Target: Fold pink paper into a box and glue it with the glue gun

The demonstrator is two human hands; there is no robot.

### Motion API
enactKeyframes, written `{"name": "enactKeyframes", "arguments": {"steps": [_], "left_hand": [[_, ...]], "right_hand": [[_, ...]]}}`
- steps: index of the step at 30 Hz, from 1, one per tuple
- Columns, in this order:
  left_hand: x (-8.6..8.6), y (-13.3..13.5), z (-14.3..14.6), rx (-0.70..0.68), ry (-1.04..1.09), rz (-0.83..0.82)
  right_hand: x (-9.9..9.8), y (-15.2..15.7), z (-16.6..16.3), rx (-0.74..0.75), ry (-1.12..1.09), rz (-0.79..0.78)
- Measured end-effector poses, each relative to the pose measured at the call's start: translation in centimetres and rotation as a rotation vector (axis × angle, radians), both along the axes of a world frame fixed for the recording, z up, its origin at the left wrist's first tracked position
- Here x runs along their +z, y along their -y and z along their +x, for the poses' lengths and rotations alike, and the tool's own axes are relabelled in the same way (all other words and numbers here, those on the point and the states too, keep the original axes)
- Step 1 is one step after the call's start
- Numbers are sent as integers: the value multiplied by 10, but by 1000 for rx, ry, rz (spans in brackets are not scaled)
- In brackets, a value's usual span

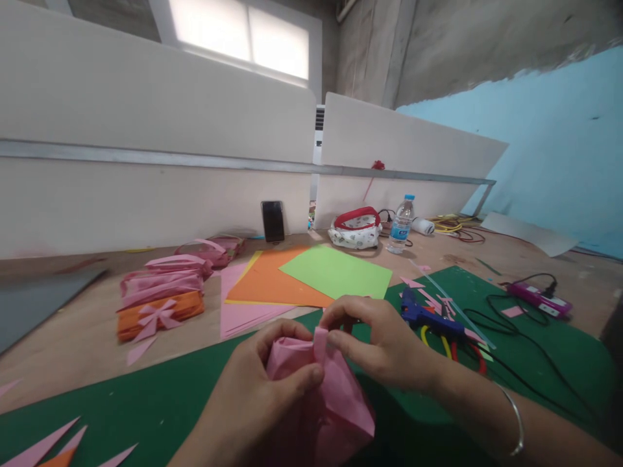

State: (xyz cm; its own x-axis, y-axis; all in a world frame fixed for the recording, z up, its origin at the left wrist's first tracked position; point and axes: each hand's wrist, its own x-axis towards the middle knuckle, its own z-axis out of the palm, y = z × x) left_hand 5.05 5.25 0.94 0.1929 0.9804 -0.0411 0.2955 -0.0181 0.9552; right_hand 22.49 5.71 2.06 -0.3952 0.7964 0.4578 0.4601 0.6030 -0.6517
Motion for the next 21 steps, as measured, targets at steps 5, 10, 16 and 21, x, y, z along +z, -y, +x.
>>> {"name": "enactKeyframes", "arguments": {"steps": [5,10,16,21], "left_hand": [[-3,-2,-2,22,51,-67],[-12,-8,-6,6,65,-25],[-12,-8,-7,-83,169,-11],[-4,1,-5,-43,128,87]], "right_hand": [[1,3,-1,0,12,-38],[2,8,-2,39,-14,119],[-3,15,-8,-68,184,508],[-7,19,-10,-109,236,542]]}}
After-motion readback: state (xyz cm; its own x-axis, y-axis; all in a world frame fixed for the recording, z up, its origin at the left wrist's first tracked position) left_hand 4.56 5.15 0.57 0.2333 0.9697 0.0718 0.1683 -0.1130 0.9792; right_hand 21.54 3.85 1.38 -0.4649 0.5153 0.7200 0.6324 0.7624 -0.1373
